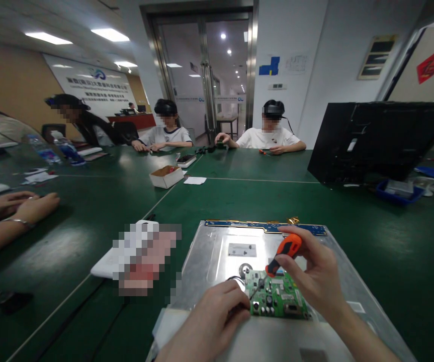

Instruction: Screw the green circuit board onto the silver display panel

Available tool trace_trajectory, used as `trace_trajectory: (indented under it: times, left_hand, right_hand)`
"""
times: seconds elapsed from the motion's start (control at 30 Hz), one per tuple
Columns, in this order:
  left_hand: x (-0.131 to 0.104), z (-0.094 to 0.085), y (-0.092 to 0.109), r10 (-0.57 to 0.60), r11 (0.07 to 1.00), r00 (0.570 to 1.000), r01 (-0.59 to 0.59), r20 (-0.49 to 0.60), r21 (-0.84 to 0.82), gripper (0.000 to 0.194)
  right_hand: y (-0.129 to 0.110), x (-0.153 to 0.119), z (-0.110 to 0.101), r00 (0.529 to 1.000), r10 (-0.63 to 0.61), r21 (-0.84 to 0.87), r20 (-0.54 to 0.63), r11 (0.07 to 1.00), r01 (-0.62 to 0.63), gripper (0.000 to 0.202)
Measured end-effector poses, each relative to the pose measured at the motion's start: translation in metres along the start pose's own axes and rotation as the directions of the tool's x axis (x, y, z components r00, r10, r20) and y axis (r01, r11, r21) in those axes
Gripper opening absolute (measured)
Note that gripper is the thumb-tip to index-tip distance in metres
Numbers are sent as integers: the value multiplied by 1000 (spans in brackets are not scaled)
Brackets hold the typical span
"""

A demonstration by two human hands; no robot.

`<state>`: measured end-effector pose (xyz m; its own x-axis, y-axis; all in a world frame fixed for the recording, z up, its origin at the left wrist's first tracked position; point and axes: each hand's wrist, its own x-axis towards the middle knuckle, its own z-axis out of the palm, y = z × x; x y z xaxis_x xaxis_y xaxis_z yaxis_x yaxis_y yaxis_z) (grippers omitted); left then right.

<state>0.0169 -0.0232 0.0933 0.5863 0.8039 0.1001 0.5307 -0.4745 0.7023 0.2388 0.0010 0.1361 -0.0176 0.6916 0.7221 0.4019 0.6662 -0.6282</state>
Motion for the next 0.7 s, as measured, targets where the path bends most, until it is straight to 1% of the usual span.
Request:
trace_trajectory:
  times: [0.2, 0.3, 0.4, 0.5, 0.7]
  left_hand:
    - [0, -2, 2, 19, 1000, 1000, -19, -6, -1, 18]
    - [0, -3, 3, 10, 1000, 1000, -9, 7, -14, 18]
    - [0, -3, 2, 4, 1000, 1000, -4, 14, -24, 19]
    - [-1, -2, 2, 5, 1000, 1000, -5, 20, -28, 20]
    - [-4, -1, 2, 11, 1000, 1000, -11, 14, -27, 21]
  right_hand:
    - [0, -2, 3, 1000, 1, 43, 19, 999, -1, 33]
    - [-1, -3, 4, 1000, 10, 68, 17, 998, -12, 32]
    - [-3, -4, 6, 999, -24, 73, 26, 997, 22, 28]
    - [-7, -4, 8, 996, -78, 36, 49, 996, 76, 25]
    - [-11, -7, 9, 984, -155, -100, 83, 981, 164, 23]
